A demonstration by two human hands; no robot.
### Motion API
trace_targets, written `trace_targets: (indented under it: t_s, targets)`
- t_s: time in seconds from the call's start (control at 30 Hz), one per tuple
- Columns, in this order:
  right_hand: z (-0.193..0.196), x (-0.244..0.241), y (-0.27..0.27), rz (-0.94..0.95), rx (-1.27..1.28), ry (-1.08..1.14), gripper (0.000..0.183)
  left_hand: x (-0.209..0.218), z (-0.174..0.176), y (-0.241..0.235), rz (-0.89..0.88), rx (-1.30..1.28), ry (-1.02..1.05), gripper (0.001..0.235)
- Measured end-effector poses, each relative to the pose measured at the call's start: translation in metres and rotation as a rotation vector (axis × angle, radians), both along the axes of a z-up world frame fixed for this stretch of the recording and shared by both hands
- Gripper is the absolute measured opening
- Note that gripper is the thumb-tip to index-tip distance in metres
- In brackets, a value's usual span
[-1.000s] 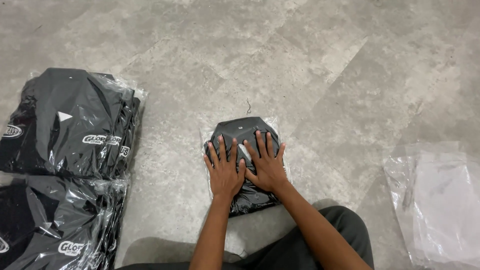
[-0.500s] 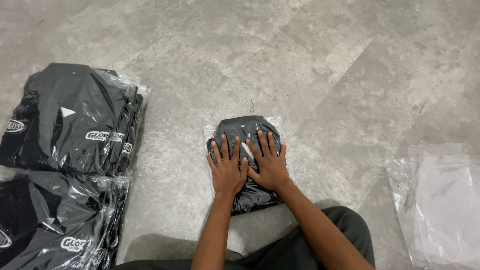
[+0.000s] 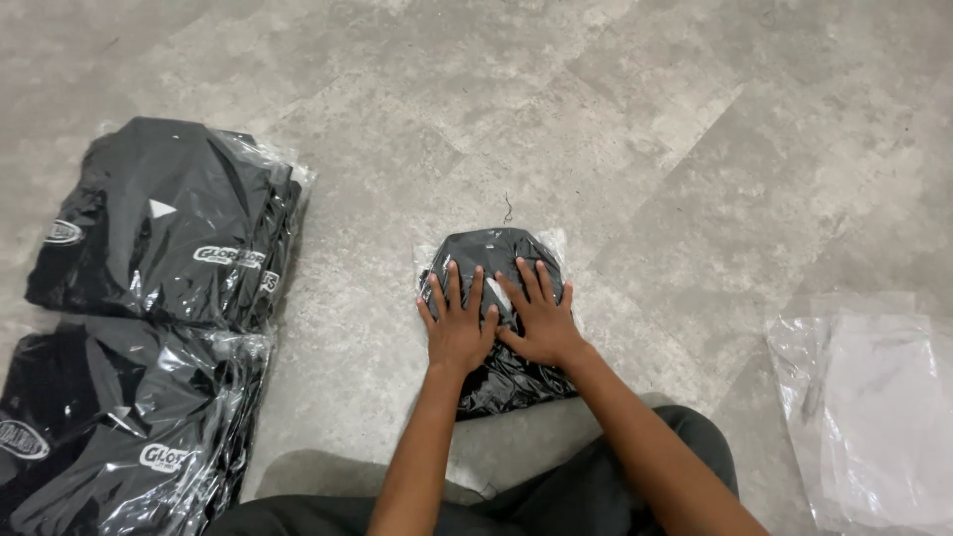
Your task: The person sits on the floor and folds black polo shirts, then places each folded shirt into a clear plastic bag. They smooth the plastic to remove air and arrange the packaged shirts into a neat stack.
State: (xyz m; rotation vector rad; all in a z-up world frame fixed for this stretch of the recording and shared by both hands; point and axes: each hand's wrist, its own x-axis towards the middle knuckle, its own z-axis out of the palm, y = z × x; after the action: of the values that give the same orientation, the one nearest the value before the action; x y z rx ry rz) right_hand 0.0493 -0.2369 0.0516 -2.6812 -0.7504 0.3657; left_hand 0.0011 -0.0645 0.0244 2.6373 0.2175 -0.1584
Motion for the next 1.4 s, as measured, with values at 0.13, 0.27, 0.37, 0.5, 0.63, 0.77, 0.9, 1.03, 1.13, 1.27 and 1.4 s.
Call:
trace_targets:
  t_s: [0.13, 0.27, 0.37, 0.5, 0.63, 0.77, 0.9, 1.03, 1.13, 1.27, 1.4]
  targets:
    - [0.028, -0.008, -0.011, -0.068, 0.036, 0.013, 0.083, -0.025, 0.052, 0.006, 0.044, 0.014, 0.009, 0.070]
    - [-0.018, -0.008, -0.038, -0.613, 0.197, -0.034, 0.079, -0.049, 0.018, 0.013, 0.452, -0.249, -0.095, 0.077]
    - [-0.036, -0.009, -0.051, -0.796, 0.225, 0.179, 0.088, -0.056, -0.021, 0.018, 0.538, -0.443, 0.006, 0.076]
    - [-0.037, -0.017, -0.063, -0.837, 0.181, 0.440, 0.110, -0.053, -0.067, 0.028, 0.616, -0.582, 0.134, 0.089]
    - [-0.009, -0.047, -0.061, -0.839, 0.338, 0.570, 0.078, -0.071, -0.015, 0.032, 0.561, -0.733, 0.229, 0.055]
    - [0.024, -0.066, -0.026, -0.831, 0.498, 0.571, 0.066, -0.078, -0.003, 0.043, 0.464, -0.610, 0.162, 0.071]
    - [0.039, -0.075, 0.002, -0.871, 0.629, 0.609, 0.058, -0.076, -0.009, 0.071, 0.491, -0.617, 0.143, 0.078]
    - [0.080, -0.083, 0.061, -0.804, 0.656, 0.651, 0.063, -0.090, 0.073, 0.121, 0.567, -0.564, 0.146, 0.070]
    - [0.098, -0.093, 0.115, -0.724, 0.721, 0.646, 0.061, -0.098, 0.091, 0.175, 0.615, -0.465, 0.047, 0.068]
    - [0.121, -0.112, 0.195, -0.657, 0.783, 0.709, 0.062, -0.126, 0.122, 0.260, 0.688, -0.375, -0.087, 0.067]
    - [0.140, -0.144, 0.280, -0.604, 0.797, 0.792, 0.069, -0.175, 0.146, 0.344, 0.811, -0.318, -0.181, 0.059]
